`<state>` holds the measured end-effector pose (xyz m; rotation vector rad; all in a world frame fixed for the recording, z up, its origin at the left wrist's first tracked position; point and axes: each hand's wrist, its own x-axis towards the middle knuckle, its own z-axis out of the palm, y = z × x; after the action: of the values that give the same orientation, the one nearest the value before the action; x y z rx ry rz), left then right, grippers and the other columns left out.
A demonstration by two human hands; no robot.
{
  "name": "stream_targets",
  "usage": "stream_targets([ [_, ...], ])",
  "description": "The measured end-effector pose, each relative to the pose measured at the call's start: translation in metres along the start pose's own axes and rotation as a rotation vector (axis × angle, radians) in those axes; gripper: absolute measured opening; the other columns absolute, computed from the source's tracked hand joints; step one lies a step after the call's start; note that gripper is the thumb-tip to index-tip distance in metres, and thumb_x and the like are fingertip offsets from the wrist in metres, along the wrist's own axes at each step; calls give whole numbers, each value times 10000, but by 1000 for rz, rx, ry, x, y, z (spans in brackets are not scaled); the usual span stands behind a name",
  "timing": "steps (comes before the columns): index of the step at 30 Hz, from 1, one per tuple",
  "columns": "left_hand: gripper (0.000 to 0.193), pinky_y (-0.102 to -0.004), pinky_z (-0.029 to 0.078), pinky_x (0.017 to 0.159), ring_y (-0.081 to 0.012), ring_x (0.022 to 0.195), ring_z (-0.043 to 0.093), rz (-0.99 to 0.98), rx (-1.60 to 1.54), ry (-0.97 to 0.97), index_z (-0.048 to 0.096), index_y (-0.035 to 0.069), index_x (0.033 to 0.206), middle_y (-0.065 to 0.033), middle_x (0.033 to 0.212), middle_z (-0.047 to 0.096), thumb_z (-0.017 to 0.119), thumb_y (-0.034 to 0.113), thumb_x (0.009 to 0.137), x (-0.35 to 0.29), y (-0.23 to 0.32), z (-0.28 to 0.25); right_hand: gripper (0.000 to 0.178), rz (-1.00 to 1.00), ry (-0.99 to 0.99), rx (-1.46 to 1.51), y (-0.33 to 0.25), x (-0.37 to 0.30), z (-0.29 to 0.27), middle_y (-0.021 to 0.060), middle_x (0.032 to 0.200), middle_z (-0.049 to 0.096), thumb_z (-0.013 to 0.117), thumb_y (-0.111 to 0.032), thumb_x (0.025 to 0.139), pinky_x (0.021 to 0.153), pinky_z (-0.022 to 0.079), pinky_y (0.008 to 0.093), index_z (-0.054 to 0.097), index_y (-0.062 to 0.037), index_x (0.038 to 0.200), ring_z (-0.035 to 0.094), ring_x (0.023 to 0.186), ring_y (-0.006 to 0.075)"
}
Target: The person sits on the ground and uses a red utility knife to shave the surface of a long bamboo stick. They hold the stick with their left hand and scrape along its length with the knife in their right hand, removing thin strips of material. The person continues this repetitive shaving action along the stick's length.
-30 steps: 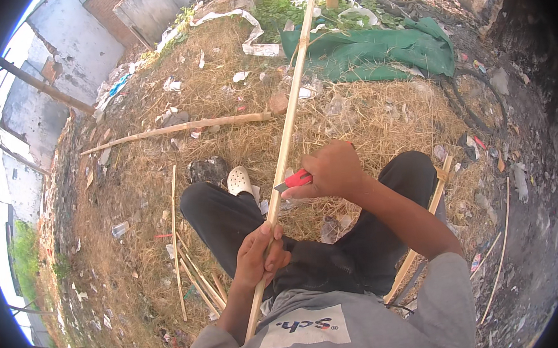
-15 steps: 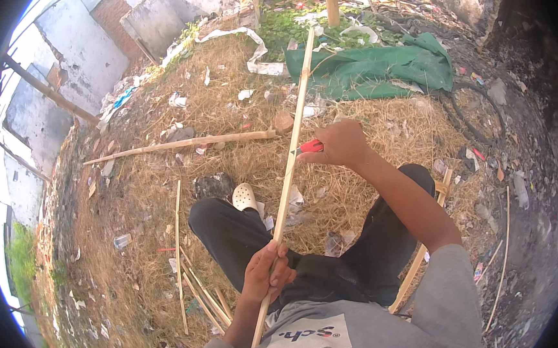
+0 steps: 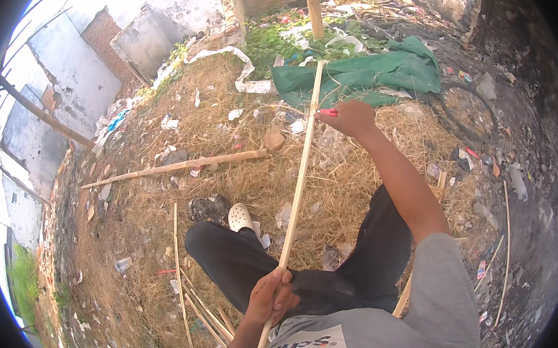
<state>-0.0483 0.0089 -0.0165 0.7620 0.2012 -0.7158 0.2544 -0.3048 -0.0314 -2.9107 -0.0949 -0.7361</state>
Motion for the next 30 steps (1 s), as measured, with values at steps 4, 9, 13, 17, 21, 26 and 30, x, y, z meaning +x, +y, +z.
stream_targets([
  [4, 333, -227, 288, 464, -63, 377, 264, 25, 93, 14, 461, 59, 924, 24, 495, 386, 340, 335, 1066, -6, 1, -12, 813, 274, -598, 456, 5, -3, -26, 3, 437, 317, 418, -788, 854, 429, 310, 342, 408, -72, 470, 360, 431, 149],
  [9, 336, -221, 320, 433, -67, 369, 306, 11, 191, 79, 469, 53, 925, 13, 492, 403, 329, 324, 1068, 5, -1, -25, 681, 385, -294, 658, 41, -60, -74, -22, 528, 338, 466, -641, 939, 485, 278, 322, 433, -80, 554, 309, 511, 107],
  [13, 333, -218, 359, 435, -83, 436, 405, -81, 491, 167, 498, 60, 922, -2, 554, 459, 402, 352, 1049, 25, 9, -20, 646, 795, 166, 469, 106, -165, -75, 40, 617, 457, 486, -601, 945, 573, 371, 340, 567, 16, 770, 423, 583, 148],
  [17, 306, -215, 373, 444, -88, 466, 453, -195, 610, 117, 546, 30, 978, -3, 597, 490, 480, 325, 1026, 53, -2, -43, 574, 1158, -259, 247, 157, -361, 15, 245, 1023, 666, 458, -562, 949, 832, 478, 445, 647, -22, 997, 641, 975, 391],
  [21, 386, -214, 375, 434, -83, 459, 464, -177, 696, 146, 434, -6, 1291, -45, 655, 571, 519, 244, 1009, 66, -21, -63, 543, 1193, -636, 333, 87, -514, 85, 242, 906, 680, 500, -511, 923, 802, 498, 486, 673, 3, 883, 653, 915, 418],
  [26, 650, -239, 468, 501, -158, 519, 578, -138, 557, 8, 249, 41, 1491, -223, 932, 654, 512, 52, 898, 75, -8, -59, 447, 1121, -662, 409, 40, -628, 136, 234, 899, 682, 597, -446, 864, 826, 504, 474, 691, -10, 892, 654, 903, 411],
  [30, 642, -361, 552, 661, -281, 749, 669, -93, 267, -34, 380, 36, 1431, -301, 1145, 605, 446, 245, 827, 92, 36, -50, 334, 1252, -345, 281, 58, -622, 75, 240, 814, 668, 680, -342, 820, 757, 523, 468, 677, -9, 838, 658, 814, 409],
])
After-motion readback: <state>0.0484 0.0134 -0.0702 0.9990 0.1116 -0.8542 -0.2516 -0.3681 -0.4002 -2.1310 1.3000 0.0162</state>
